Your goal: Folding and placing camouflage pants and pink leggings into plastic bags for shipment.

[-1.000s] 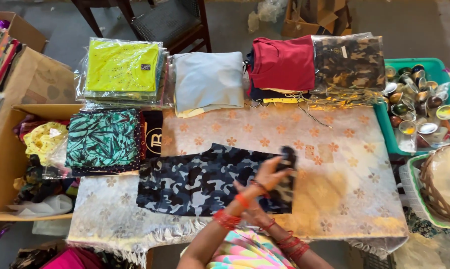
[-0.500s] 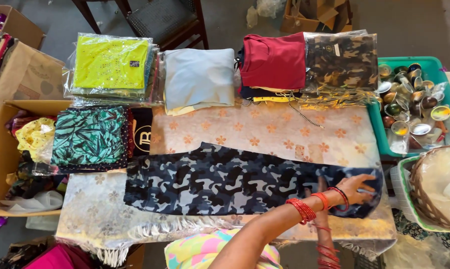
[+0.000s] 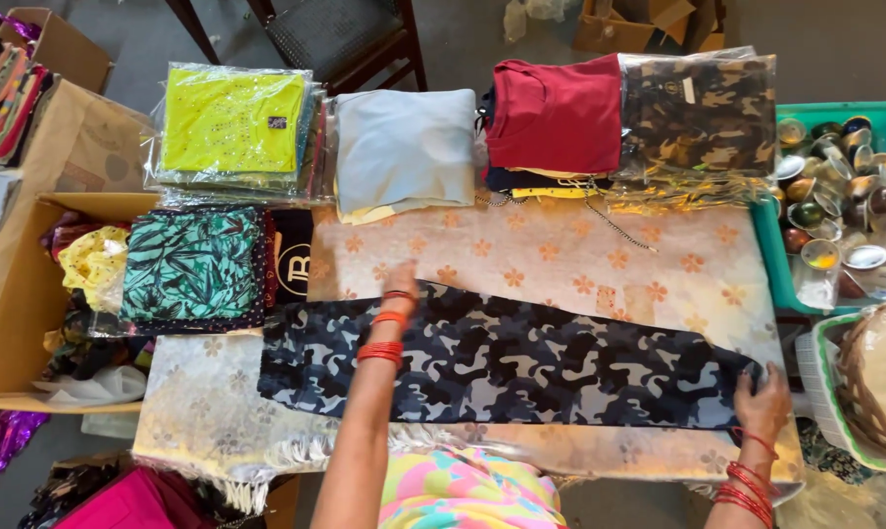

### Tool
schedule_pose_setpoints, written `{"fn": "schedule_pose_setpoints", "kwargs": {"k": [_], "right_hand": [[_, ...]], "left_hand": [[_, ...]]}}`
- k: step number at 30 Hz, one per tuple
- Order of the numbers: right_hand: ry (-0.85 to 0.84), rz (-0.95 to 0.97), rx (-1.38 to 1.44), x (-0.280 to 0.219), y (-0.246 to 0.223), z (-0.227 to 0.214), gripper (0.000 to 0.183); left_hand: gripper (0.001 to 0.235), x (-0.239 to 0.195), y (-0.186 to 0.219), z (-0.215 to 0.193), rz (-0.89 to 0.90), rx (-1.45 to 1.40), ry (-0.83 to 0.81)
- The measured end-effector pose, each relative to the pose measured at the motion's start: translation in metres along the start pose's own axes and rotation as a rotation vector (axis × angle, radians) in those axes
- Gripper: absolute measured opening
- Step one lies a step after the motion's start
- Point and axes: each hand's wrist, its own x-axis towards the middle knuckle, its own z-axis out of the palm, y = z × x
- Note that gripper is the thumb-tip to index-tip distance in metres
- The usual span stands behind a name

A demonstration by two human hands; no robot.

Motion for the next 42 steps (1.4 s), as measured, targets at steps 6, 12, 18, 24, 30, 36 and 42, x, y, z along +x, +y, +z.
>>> {"fn": "schedule_pose_setpoints", "kwargs": {"k": [6,12,18,24,30,36,42], "right_hand": [[-0.274,0.183,-0.178,0.006,-0.042,-0.020,0.087],[-0.400,0.607,0.344,0.025,0.002,-0.007,0.105],[-0.599,0.665,0.361,0.030,0.051,0.012,0.061],[-0.145,0.309,-0.290,0.060,-0.017,-0.058,0.045],[-0.077,0.326,-0.168,0.054,-0.007,-0.026,0.024],[0.149,0.157,-0.130,0.029,-0.047,-0.027,0.030],[0.107,0.091,-0.020,-0.002,-0.095,-0.042,0.025]], "left_hand": [[0.051,-0.020,0.007,-0.050,-0.097,0.131,-0.158],[0.054,-0.024,0.030,-0.031,-0.187,0.073,-0.172],[0.030,-0.013,0.018,-0.001,-0.172,0.154,-0.109],[0.015,-0.012,0.023,-0.032,0.026,0.319,-0.089],[0.021,-0.029,0.043,-0.059,0.141,0.310,-0.073],[0.024,-0.048,0.050,-0.089,0.265,0.272,-0.062],[0.032,-0.096,0.044,-0.106,0.448,0.275,-0.052]]}}
